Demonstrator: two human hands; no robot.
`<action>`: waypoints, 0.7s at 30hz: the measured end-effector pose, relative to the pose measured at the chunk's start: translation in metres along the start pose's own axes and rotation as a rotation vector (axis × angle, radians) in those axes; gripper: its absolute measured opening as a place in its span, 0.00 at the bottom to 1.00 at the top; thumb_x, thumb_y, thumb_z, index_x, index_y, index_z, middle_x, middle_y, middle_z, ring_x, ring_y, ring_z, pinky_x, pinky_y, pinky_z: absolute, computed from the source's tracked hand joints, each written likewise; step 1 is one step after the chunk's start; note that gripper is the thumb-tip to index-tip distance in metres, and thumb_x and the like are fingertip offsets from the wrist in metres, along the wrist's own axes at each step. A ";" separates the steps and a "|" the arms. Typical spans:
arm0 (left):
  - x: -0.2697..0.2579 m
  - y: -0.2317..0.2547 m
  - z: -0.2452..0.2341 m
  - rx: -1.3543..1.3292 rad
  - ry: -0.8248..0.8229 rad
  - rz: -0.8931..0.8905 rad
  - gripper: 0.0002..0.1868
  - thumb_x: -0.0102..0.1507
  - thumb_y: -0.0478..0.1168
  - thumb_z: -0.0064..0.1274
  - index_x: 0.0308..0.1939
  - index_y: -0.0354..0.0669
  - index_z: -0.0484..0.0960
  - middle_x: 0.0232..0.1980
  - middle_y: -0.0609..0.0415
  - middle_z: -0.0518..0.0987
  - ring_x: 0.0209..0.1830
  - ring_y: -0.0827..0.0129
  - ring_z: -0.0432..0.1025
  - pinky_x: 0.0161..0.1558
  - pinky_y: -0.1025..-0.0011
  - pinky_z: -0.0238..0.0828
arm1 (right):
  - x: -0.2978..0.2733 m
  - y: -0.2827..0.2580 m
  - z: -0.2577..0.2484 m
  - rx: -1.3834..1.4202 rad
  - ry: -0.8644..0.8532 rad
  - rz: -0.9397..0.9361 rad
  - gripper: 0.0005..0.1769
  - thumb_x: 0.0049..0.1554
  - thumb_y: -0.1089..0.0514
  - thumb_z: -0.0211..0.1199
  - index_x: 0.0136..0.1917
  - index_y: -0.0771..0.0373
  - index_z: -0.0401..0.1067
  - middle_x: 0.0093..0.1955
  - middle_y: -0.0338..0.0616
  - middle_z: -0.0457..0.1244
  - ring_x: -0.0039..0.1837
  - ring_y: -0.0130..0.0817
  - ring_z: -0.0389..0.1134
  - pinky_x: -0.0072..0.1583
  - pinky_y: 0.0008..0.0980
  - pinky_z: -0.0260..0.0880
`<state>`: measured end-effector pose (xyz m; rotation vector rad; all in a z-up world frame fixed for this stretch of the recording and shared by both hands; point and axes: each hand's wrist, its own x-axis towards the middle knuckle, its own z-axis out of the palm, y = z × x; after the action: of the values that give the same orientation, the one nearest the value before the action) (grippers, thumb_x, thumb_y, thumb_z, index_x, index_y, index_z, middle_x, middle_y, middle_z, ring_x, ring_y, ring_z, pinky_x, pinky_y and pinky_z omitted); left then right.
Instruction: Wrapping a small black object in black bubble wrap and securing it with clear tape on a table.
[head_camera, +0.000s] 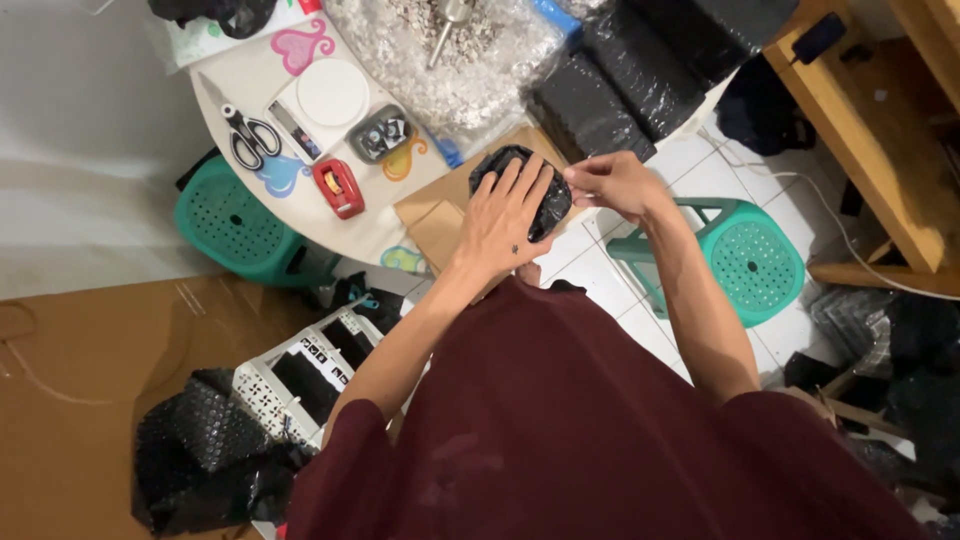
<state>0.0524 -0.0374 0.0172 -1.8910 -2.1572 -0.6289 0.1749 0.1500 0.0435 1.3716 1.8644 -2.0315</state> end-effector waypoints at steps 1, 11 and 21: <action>-0.001 0.001 0.002 -0.009 -0.006 0.004 0.46 0.50 0.61 0.59 0.68 0.42 0.72 0.67 0.43 0.71 0.66 0.54 0.67 0.58 0.59 0.63 | -0.005 -0.002 0.003 0.005 0.006 0.009 0.20 0.58 0.59 0.71 0.60 0.72 0.75 0.49 0.60 0.69 0.49 0.39 0.73 0.54 0.33 0.81; 0.002 0.006 0.012 0.065 0.105 -0.006 0.39 0.52 0.62 0.53 0.62 0.45 0.76 0.61 0.47 0.73 0.62 0.56 0.69 0.53 0.61 0.65 | -0.011 0.008 0.007 0.074 0.071 -0.001 0.24 0.55 0.57 0.75 0.60 0.71 0.75 0.52 0.63 0.66 0.51 0.43 0.74 0.49 0.33 0.84; 0.006 0.006 0.010 0.044 0.104 -0.008 0.38 0.50 0.62 0.53 0.59 0.43 0.77 0.59 0.46 0.74 0.65 0.55 0.67 0.58 0.58 0.62 | -0.008 0.011 0.009 0.080 0.078 -0.014 0.27 0.52 0.55 0.78 0.59 0.74 0.75 0.46 0.56 0.64 0.48 0.37 0.70 0.49 0.32 0.84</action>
<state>0.0589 -0.0276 0.0120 -1.7872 -2.0979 -0.6607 0.1817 0.1359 0.0386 1.4823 1.8459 -2.1107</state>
